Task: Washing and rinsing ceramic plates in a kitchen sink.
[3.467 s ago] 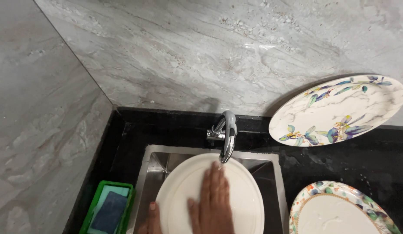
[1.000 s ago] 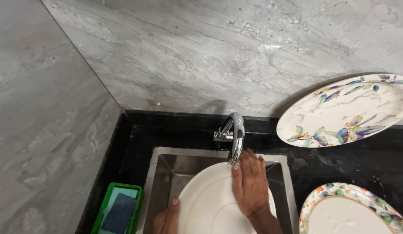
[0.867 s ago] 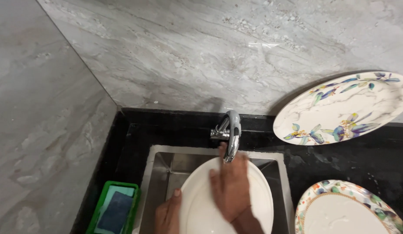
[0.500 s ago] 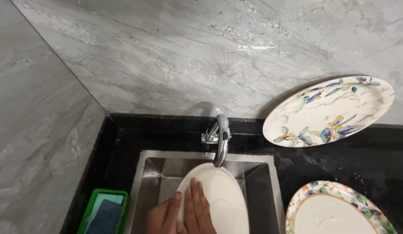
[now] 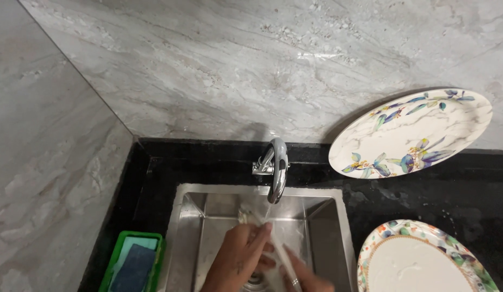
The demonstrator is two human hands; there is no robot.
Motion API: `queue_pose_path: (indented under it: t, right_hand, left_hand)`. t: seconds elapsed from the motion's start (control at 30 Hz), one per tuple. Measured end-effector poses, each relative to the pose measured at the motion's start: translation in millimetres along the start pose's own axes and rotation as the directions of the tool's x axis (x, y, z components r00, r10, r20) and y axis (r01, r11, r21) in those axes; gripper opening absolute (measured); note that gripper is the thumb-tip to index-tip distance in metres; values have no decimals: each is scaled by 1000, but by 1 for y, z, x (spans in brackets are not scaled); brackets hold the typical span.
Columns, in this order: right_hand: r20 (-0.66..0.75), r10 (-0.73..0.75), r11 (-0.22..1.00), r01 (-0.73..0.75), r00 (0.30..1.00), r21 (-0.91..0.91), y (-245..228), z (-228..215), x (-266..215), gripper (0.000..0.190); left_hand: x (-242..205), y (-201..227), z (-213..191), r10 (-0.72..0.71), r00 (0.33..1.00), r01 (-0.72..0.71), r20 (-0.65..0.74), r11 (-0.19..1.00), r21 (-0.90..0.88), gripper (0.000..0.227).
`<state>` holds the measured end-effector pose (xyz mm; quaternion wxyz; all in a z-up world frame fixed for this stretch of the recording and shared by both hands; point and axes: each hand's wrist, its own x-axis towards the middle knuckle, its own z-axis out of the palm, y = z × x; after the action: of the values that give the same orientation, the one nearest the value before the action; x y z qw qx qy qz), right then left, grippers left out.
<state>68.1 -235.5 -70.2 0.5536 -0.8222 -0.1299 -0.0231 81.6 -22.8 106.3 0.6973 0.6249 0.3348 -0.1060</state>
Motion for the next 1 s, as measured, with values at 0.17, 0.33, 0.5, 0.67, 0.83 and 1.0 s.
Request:
queue_pose_path:
  t: [0.17,0.33,0.5,0.67,0.83,1.0]
  right_hand:
    - [58,363,907,-366,930,206,-1,-33,66,29]
    - [90,621,730,-617,778,294,-23,-48,82,28]
    - [65,635,680,-598,769,424,37,-43,69,31]
    - [373,746,384,-814,552,436,141,-41,62,40]
    - [412,745,317,-822,524,473,127,-26,67,44]
    - [501,683,285,-826,531,487,117,-10,79,47]
  left_hand:
    - [26,-17,-9,191,982,-190,10,967,172,38]
    - [51,-73,-44,364,921,-205,-136,752,627,35]
    - [60,-146,-81,606,693,-333,-390,749,572,47]
    - [87,-250,-92,602,562,-369,-568,796,480,74]
    - [120,-316,-115,452,437,-428,-777,865,262,71]
    - [118,-314,-131,399,463,-564,-791,822,84,57]
